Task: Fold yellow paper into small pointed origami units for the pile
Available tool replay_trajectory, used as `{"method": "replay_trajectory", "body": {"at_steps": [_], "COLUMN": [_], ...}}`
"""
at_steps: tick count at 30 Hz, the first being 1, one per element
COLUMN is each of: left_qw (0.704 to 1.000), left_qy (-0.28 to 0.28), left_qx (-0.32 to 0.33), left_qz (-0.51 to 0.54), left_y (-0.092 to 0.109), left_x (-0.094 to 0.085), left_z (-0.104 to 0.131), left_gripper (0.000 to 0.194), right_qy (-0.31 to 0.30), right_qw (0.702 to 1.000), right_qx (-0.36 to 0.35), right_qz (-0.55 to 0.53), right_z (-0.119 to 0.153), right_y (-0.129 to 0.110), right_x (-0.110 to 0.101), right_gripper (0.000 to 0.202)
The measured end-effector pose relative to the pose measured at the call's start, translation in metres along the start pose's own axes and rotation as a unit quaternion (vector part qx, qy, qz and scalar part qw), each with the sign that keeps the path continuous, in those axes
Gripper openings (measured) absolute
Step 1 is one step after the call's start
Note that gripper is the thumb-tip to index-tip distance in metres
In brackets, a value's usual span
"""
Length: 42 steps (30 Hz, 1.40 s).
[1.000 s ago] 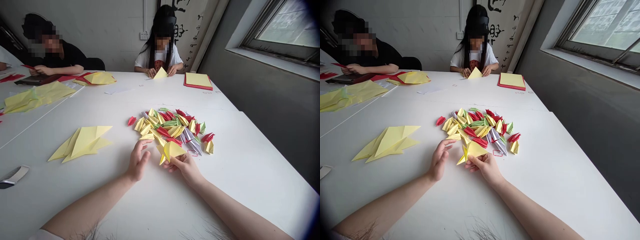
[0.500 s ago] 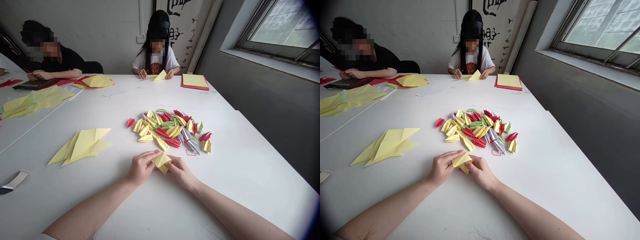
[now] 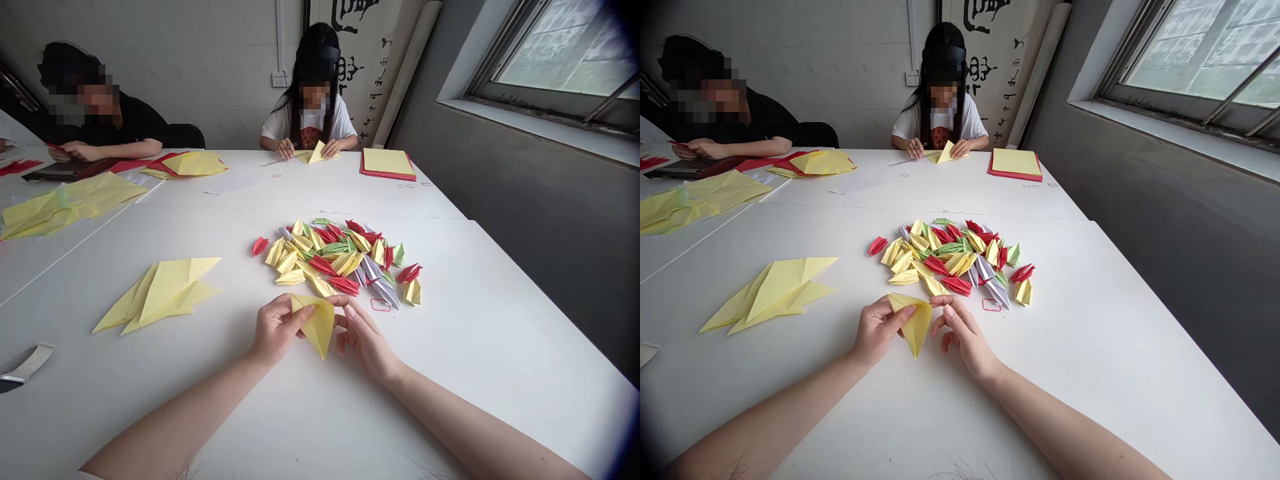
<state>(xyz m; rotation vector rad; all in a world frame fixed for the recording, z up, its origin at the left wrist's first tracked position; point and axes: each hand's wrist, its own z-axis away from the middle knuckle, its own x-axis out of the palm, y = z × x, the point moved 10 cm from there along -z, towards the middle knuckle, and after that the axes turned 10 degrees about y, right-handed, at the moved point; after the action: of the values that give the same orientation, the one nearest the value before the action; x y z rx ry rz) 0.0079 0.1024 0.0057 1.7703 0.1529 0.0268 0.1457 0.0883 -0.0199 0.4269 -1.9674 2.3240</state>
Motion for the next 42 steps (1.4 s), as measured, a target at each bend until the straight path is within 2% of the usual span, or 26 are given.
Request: {"method": "replay_trajectory", "body": {"at_steps": [2,5,8,15,19,22,29,37,42], "left_qw": [0.999,1.0,1.0,0.996,0.995,0.994,0.992,0.989,0.99], "left_qy": [-0.005,-0.006,-0.013,-0.037,-0.037,-0.04,-0.051,-0.087,-0.095], "left_qx": [-0.032,0.012,0.023,-0.072,-0.086,-0.092,-0.108,-0.106,-0.096], "left_qz": [0.021,0.017,0.012,0.029,0.045,0.044,0.051,0.047,0.043], "left_y": [-0.003,0.005,0.005,-0.016,-0.017,-0.018,-0.023,-0.024,-0.021], "left_x": [0.002,0.004,0.007,0.012,0.013,0.013,0.015,0.02,0.02], "left_z": [-0.001,-0.001,-0.001,0.001,0.001,0.001,0.003,0.007,0.006], "left_gripper": [0.03,0.036,0.031,0.038,0.037,0.036,0.032,0.028,0.031], "right_qy": [-0.024,-0.059,-0.081,-0.091,-0.111,-0.125,-0.077,-0.023,-0.006], "right_qw": [0.999,0.996,0.993,0.986,0.98,0.981,0.991,0.994,0.994], "right_qx": [0.023,0.05,0.074,0.136,0.154,0.141,0.109,0.111,0.113], "right_qz": [-0.033,-0.052,-0.045,-0.042,-0.052,-0.043,-0.02,0.0,0.009], "right_z": [-0.001,-0.001,-0.001,-0.002,-0.003,-0.003,-0.005,-0.007,-0.006], "right_y": [0.004,0.009,0.013,0.02,0.022,0.019,0.017,0.021,0.019], "right_x": [0.004,0.011,0.015,0.015,0.014,0.015,0.012,0.004,0.005], "right_gripper": [0.036,0.034,0.034,0.044,0.044,0.038,0.03,0.029,0.036]}}
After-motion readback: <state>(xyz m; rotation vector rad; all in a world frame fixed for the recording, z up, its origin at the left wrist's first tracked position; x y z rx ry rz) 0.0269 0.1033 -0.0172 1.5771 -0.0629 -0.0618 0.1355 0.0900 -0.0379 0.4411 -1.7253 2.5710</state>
